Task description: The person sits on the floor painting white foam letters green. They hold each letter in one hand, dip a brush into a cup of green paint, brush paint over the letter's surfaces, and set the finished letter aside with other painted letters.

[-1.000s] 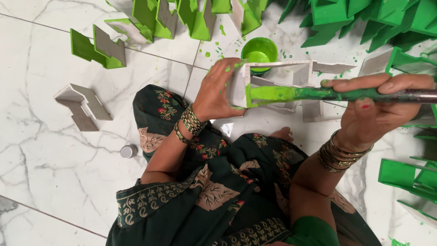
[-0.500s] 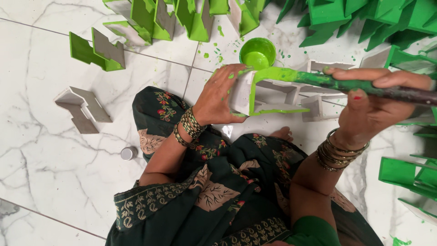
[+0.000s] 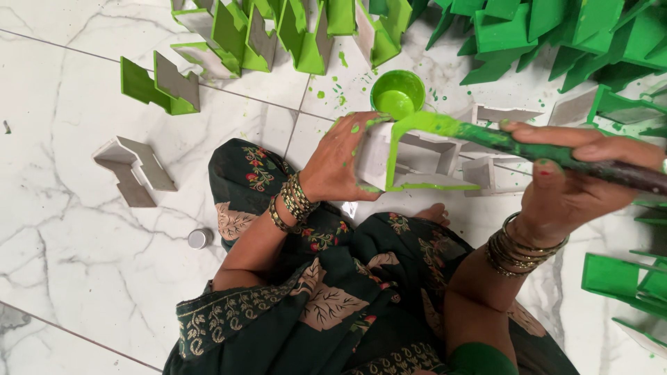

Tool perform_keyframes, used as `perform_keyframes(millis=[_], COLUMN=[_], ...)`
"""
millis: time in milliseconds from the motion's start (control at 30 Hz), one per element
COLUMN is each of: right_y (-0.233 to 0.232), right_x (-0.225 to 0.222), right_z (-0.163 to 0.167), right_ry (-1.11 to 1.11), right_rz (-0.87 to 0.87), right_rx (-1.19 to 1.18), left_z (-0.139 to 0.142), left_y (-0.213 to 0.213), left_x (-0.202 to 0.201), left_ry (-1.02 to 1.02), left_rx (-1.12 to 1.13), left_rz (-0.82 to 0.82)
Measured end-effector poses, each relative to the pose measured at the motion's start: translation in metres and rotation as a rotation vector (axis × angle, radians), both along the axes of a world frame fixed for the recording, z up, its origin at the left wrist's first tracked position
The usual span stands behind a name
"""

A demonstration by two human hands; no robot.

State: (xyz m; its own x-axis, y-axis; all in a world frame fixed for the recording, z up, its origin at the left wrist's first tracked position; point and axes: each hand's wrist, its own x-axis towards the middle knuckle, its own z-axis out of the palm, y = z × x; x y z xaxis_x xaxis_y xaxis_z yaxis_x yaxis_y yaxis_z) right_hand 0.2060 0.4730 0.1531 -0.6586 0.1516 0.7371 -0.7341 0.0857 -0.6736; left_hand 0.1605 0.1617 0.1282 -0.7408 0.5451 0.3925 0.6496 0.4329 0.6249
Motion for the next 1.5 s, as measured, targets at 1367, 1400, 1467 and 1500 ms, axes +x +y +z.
perform_keyframes(millis=[1367, 1400, 1467, 1500], right_y=[-0.004, 0.001, 0.005, 0.006], right_x=[0.015, 0.013, 0.013, 0.013], right_z=[0.010, 0.011, 0.010, 0.008], right_ry=[0.004, -0.018, -0.034, -0.022], right_rz=[0.068, 0.079, 0.053, 0.015], right_rx=[-0.008, -0.008, -0.003, 0.003], left_z=[0.001, 0.001, 0.001, 0.001], left_y=[-0.001, -0.002, -0.003, -0.004], left_x=[0.004, 0.003, 0.003, 0.003], left_ry=[0.002, 0.011, 0.021, 0.020], left_rx=[0.030, 0.032, 0.039, 0.042], left_rz=[0.047, 0.047, 0.047, 0.048])
